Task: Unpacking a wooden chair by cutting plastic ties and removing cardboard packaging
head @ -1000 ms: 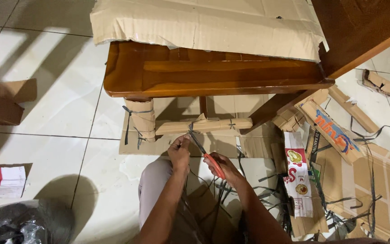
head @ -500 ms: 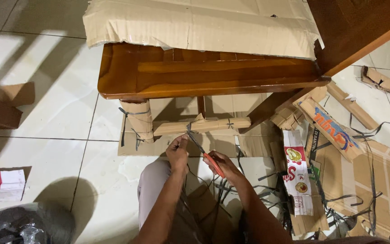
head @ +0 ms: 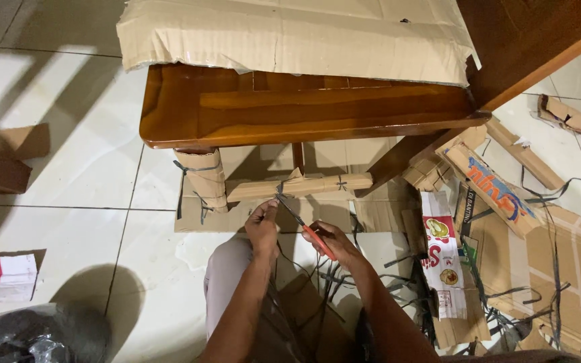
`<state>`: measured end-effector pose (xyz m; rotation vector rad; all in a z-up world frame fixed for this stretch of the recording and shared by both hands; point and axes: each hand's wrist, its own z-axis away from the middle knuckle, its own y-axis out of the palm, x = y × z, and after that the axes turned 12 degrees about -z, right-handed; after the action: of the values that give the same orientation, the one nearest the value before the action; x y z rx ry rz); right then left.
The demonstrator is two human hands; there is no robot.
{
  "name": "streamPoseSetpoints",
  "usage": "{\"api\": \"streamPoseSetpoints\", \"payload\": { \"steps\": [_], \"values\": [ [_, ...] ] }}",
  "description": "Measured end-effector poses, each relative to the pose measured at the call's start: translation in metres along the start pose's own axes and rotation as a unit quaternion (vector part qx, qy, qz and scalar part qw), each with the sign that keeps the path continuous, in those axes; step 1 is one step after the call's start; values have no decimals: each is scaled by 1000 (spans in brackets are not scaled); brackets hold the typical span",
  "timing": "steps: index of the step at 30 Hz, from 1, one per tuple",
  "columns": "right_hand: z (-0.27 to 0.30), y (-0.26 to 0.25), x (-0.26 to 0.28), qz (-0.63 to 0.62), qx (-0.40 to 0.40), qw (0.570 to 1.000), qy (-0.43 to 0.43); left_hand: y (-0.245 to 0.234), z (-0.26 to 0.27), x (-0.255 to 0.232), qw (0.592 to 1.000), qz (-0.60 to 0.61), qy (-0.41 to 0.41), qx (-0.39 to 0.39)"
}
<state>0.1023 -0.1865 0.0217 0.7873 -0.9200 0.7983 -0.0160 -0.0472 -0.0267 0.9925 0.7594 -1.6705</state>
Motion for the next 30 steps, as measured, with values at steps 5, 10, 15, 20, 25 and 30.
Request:
{"api": "streamPoseSetpoints", "payload": {
  "steps": [5, 10, 15, 20, 25, 30],
  "values": [
    [0, -3, -10, -20, 7, 1000, -17, 0, -13, 19, 1000, 4, 8, 4],
    [-2, 0, -3, -25, 11, 999, -25, 0, -10, 16, 1000, 11, 1, 1],
    [-7, -2, -6, -24, 20, 999, -7, 0, 2, 2, 999, 13, 29, -10],
    [4, 8, 14, -20, 30, 999, -7, -2, 3, 5, 998, 36, 43, 1],
    [10, -16, -20, 76, 16, 995, 64, -8, 3, -1, 995, 95, 21, -14],
    [21, -40, -37, 373, -64, 920, 97, -8, 0, 9, 992, 121, 19, 7]
  ]
}}
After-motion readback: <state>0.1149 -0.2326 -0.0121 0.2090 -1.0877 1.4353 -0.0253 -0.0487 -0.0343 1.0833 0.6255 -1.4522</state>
